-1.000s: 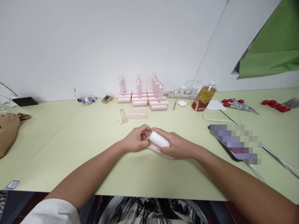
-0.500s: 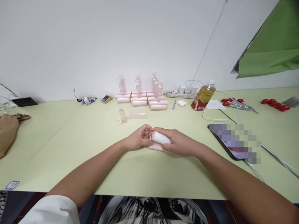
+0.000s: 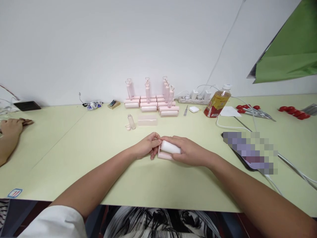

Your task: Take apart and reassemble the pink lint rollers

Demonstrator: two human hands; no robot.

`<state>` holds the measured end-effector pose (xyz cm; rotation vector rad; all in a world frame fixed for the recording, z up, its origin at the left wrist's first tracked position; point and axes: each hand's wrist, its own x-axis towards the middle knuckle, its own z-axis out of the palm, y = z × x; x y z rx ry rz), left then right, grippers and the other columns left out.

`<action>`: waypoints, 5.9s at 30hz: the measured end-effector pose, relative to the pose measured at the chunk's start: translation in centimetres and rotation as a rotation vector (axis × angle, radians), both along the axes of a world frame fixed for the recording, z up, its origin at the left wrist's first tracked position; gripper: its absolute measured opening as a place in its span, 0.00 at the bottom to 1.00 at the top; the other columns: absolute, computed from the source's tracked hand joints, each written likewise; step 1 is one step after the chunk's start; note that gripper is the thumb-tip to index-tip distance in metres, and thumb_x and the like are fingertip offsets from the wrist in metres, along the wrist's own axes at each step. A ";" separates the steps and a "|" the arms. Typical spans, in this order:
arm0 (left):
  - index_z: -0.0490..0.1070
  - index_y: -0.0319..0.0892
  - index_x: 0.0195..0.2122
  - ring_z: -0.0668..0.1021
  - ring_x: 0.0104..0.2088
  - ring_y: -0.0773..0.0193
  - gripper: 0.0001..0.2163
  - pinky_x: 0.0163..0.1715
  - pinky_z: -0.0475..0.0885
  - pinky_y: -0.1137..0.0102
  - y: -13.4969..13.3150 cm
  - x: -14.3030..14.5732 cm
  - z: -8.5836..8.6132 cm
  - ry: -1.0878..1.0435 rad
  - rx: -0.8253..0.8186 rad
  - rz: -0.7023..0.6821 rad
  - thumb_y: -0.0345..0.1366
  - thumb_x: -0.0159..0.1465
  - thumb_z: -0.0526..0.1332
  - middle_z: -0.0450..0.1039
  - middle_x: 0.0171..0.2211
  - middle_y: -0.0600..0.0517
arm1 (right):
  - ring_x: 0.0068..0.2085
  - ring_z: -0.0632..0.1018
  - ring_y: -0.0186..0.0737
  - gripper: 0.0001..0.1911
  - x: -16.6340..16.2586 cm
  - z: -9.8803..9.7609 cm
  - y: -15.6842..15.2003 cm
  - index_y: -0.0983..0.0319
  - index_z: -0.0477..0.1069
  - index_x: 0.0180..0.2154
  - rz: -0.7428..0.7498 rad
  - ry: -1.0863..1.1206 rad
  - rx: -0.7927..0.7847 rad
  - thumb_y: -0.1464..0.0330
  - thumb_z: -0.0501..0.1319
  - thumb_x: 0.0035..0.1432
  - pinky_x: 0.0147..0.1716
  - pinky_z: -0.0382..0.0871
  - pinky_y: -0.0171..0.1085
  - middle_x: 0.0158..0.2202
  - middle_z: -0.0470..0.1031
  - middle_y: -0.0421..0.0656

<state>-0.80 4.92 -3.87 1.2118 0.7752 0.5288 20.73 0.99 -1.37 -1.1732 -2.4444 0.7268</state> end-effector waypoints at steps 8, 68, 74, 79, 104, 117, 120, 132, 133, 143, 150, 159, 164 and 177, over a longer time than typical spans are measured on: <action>0.68 0.37 0.35 0.75 0.20 0.69 0.16 0.09 0.62 0.79 0.2 -0.4 0.6 0.102 -0.081 -0.094 0.48 0.64 0.58 0.70 0.26 0.51 | 0.42 0.73 0.47 0.38 -0.4 -0.8 0.5 0.51 0.61 0.62 -0.042 0.014 0.069 0.74 0.58 0.48 0.43 0.66 0.42 0.45 0.73 0.45; 0.59 0.41 0.52 0.78 0.26 0.66 0.21 0.22 0.73 0.72 -0.4 -0.4 0.6 -0.104 -0.051 0.107 0.38 0.61 0.64 0.71 0.37 0.49 | 0.32 0.74 0.38 0.28 -0.3 0.2 1.0 0.57 0.58 0.61 -0.301 0.415 -0.569 0.60 0.58 0.61 0.27 0.67 0.33 0.40 0.74 0.44; 0.63 0.37 0.52 0.77 0.26 0.66 0.22 0.22 0.70 0.75 0.1 -1.1 1.2 -0.105 -0.230 0.050 0.33 0.58 0.67 0.73 0.31 0.48 | 0.52 0.73 0.48 0.34 0.5 -0.4 1.0 0.60 0.57 0.64 -0.108 0.317 -0.315 0.62 0.60 0.58 0.50 0.68 0.43 0.57 0.70 0.49; 0.71 0.34 0.40 0.66 0.19 0.76 0.12 0.14 0.57 0.81 0.8 -1.3 1.6 -0.138 -0.305 -0.029 0.32 0.57 0.67 0.63 0.22 0.55 | 0.55 0.72 0.50 0.34 0.8 -0.4 1.1 0.59 0.57 0.64 -0.026 0.243 -0.173 0.62 0.61 0.58 0.52 0.66 0.44 0.61 0.66 0.48; 0.60 0.42 0.36 0.62 0.22 0.73 0.16 0.22 0.58 0.75 -0.3 -0.5 1.4 0.130 0.331 0.123 0.51 0.63 0.58 0.59 0.26 0.58 | 0.43 0.73 0.48 0.31 -0.1 0.1 0.7 0.53 0.58 0.64 -0.076 0.016 0.004 0.61 0.58 0.61 0.44 0.65 0.44 0.45 0.72 0.48; 0.59 0.43 0.58 0.69 0.32 0.66 0.28 0.30 0.64 0.72 -1.3 -0.8 1.0 0.309 0.637 0.158 0.50 0.60 0.62 0.67 0.43 0.48 | 0.42 0.72 0.47 0.30 0.3 -1.1 1.2 0.55 0.58 0.64 -0.138 0.014 0.168 0.58 0.56 0.63 0.43 0.67 0.44 0.41 0.69 0.48; 0.60 0.42 0.58 0.71 0.33 0.63 0.28 0.32 0.65 0.70 -1.3 -0.6 0.7 0.308 0.597 0.110 0.52 0.62 0.59 0.70 0.39 0.49 | 0.42 0.72 0.47 0.30 0.1 -1.1 1.1 0.53 0.58 0.64 -0.136 0.009 0.162 0.59 0.57 0.62 0.43 0.67 0.44 0.42 0.69 0.47; 0.62 0.43 0.56 0.73 0.34 0.64 0.24 0.34 0.68 0.70 -1.3 -0.1 -0.4 0.184 0.541 0.122 0.48 0.63 0.60 0.71 0.39 0.49 | 0.42 0.72 0.46 0.29 0.1 -1.1 1.0 0.51 0.58 0.64 -0.127 -0.026 0.154 0.58 0.57 0.62 0.42 0.67 0.44 0.42 0.69 0.47; 0.60 0.43 0.57 0.73 0.33 0.65 0.24 0.34 0.69 0.70 -1.3 -0.1 -0.7 0.164 0.523 0.119 0.48 0.63 0.60 0.70 0.38 0.50 | 0.42 0.72 0.47 0.29 0.1 -1.2 1.0 0.51 0.58 0.64 -0.129 -0.030 0.156 0.58 0.57 0.62 0.42 0.68 0.44 0.42 0.70 0.47; 0.55 0.44 0.62 0.74 0.47 0.57 0.30 0.43 0.71 0.66 -0.4 -0.7 -0.1 0.186 0.688 0.175 0.45 0.61 0.62 0.65 0.55 0.41 | 0.51 0.73 0.51 0.30 0.1 -1.2 1.3 0.58 0.61 0.62 -0.244 0.070 0.133 0.58 0.58 0.60 0.50 0.66 0.48 0.53 0.72 0.50; 0.56 0.38 0.63 0.54 0.66 0.46 0.27 0.64 0.49 0.51 4.2 -2.4 -0.7 0.699 1.156 0.218 0.39 0.63 0.57 0.50 0.67 0.38 | 0.48 0.74 0.48 0.26 0.1 -1.4 2.1 0.58 0.65 0.57 -0.560 0.294 -0.096 0.59 0.60 0.58 0.47 0.67 0.43 0.53 0.73 0.47; 0.62 0.38 0.60 0.68 0.55 0.46 0.22 0.53 0.63 0.51 3.8 -1.9 -0.2 0.847 1.331 0.280 0.36 0.64 0.55 0.68 0.54 0.40 | 0.39 0.75 0.44 0.27 0.2 -2.3 2.6 0.57 0.67 0.56 -0.629 0.308 -0.145 0.57 0.61 0.56 0.37 0.67 0.40 0.46 0.74 0.48; 0.67 0.41 0.55 0.64 0.59 0.48 0.18 0.56 0.61 0.53 3.5 -1.8 -0.4 0.858 1.457 0.324 0.35 0.63 0.56 0.64 0.58 0.42 | 0.38 0.76 0.43 0.27 0.5 -2.4 2.9 0.58 0.67 0.55 -0.642 0.322 -0.143 0.57 0.61 0.55 0.34 0.67 0.38 0.45 0.75 0.47; 0.64 0.42 0.46 0.70 0.50 0.48 0.19 0.50 0.63 0.55 6.2 -6.6 0.8 0.957 0.925 0.991 0.43 0.55 0.61 0.69 0.47 0.43 | 0.26 0.74 0.36 0.25 -0.4 -1.4 2.3 0.57 0.66 0.54 -0.665 0.528 -0.327 0.56 0.59 0.57 0.17 0.65 0.33 0.41 0.74 0.46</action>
